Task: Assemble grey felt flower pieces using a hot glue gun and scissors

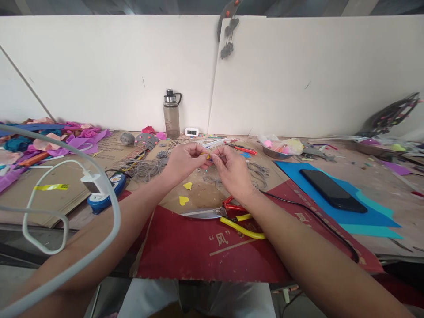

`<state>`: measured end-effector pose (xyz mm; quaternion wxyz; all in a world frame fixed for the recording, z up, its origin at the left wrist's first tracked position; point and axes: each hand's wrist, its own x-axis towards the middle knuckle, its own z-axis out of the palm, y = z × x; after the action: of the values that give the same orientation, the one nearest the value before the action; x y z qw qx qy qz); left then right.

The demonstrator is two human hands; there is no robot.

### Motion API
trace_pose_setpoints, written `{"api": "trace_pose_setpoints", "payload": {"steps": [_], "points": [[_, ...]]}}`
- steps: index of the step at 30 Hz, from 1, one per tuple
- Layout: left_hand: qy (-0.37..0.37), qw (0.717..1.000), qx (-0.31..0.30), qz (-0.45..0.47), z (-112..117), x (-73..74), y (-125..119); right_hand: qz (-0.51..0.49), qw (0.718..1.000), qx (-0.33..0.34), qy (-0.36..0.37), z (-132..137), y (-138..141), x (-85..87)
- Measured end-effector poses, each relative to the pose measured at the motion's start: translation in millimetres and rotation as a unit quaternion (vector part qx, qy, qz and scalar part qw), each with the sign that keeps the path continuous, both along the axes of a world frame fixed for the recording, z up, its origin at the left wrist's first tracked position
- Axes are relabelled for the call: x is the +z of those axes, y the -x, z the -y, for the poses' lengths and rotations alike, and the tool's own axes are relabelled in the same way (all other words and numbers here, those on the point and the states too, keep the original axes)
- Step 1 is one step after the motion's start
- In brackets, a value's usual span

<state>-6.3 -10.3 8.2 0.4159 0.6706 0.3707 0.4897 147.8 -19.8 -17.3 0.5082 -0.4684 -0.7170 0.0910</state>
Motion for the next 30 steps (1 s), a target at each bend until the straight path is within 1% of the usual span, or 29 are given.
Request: {"api": "trace_pose_setpoints", "payload": {"steps": [4, 6, 9, 13, 16, 18, 21, 24, 26, 28, 30], "points": [[-0.001, 1.000, -0.004, 0.001, 0, 0.2, 0, 0.004, 1.000, -0.004, -0.004, 1, 0, 0.6], [-0.001, 1.000, 0.004, -0.003, -1, -0.4, 0, 0.004, 1.000, -0.004, -0.006, 0, 0, 0.4], [-0.003, 1.000, 0.025, 0.002, -6, -3.1, 1, -0.002, 1.000, 0.006, -0.012, -1, 1, 0.1], [-0.024, 0.997, 0.059, 0.044, -11, -6.9, 3, 0.001, 0.999, 0.015, -0.035, -3, 1, -0.6], [-0.045, 0.994, 0.087, 0.057, -12, -7.4, 5, 0.012, 0.999, 0.040, -0.031, -4, 2, -1.8], [-0.045, 0.993, 0.085, 0.067, -12, -7.2, 5, 0.019, 0.997, 0.070, -0.014, -5, 4, -3.1], [-0.014, 0.993, 0.055, 0.107, -13, -8.1, 4, 0.029, 0.993, 0.112, 0.027, -5, 8, -6.3], [0.021, 0.987, 0.026, 0.156, -16, -10.2, 3, 0.043, 0.988, 0.134, 0.068, -5, 10, -9.2], [0.030, 0.984, 0.019, 0.175, -17, -10.9, 3, 0.066, 0.982, 0.146, 0.098, -6, 8, -8.9], [0.031, 0.982, 0.019, 0.186, -18, -10.7, 4, 0.090, 0.978, 0.148, 0.119, -7, 3, -5.9], [0.031, 0.980, 0.023, 0.195, -20, -9.9, 6, 0.092, 0.982, 0.117, 0.118, -11, -7, -0.8]]}}
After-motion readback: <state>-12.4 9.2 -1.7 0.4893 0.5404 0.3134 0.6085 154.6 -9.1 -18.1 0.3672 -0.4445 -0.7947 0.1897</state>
